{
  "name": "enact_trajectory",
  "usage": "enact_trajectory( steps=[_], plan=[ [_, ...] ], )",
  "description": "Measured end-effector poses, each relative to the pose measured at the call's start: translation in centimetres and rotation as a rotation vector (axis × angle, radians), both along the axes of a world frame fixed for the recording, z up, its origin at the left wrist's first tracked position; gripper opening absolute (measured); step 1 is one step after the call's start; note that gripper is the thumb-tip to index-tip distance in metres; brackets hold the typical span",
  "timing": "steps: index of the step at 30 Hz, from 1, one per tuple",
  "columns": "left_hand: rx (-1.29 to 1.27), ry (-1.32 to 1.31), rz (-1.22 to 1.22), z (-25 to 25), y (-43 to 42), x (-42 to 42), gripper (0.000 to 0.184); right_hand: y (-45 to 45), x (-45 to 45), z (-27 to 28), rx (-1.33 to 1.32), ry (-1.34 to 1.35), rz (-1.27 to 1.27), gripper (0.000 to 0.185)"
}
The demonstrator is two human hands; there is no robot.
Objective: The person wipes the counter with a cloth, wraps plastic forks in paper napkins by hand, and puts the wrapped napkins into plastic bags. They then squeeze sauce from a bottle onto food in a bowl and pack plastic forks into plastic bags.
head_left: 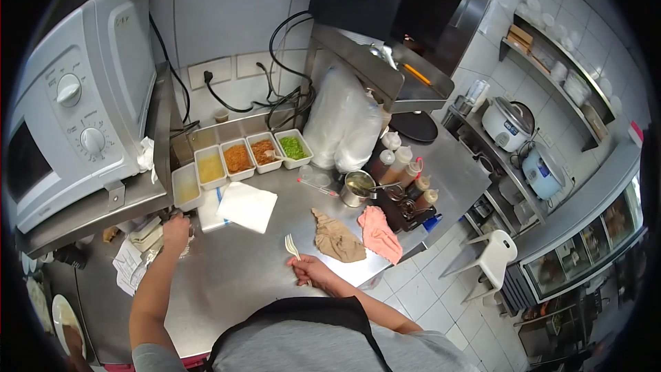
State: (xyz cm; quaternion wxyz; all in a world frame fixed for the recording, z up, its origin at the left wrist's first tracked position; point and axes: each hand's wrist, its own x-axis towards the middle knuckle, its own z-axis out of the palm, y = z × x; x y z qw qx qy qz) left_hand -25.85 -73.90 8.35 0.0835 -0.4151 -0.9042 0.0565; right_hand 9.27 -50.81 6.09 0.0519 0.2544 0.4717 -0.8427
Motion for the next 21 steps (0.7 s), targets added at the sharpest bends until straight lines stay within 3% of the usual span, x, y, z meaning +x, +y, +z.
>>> enact_trajectory(
  steps=[4, 8, 12, 16, 21],
  plan=[
    [0.159, 0.011, -0.129, 1.3, -0.7, 0.7, 0.013, -0.1, 0.5, -0.5, -0.067, 0.080, -0.008, 0.017],
    [0.174, -0.034, -0.080, 2.7, -1.0, 1.2, 0.024, -0.4, 0.5, -0.1, 0.049, 0.072, 0.018, 0.016],
    [0.084, -0.107, -0.136, 4.0, -2.7, 1.5, 0.019, -0.5, 0.5, -0.1, 0.103, 0.082, 0.049, 0.016],
    [0.046, -0.178, -0.232, 3.2, -3.6, 2.6, 0.009, -0.7, 0.6, 0.1, 0.135, 0.104, 0.031, 0.016],
    [-0.010, -0.013, -0.097, 0.0, -2.6, 3.0, 0.019, -1.0, 0.9, 0.2, 0.168, 0.131, 0.013, 0.017]
  ],
)
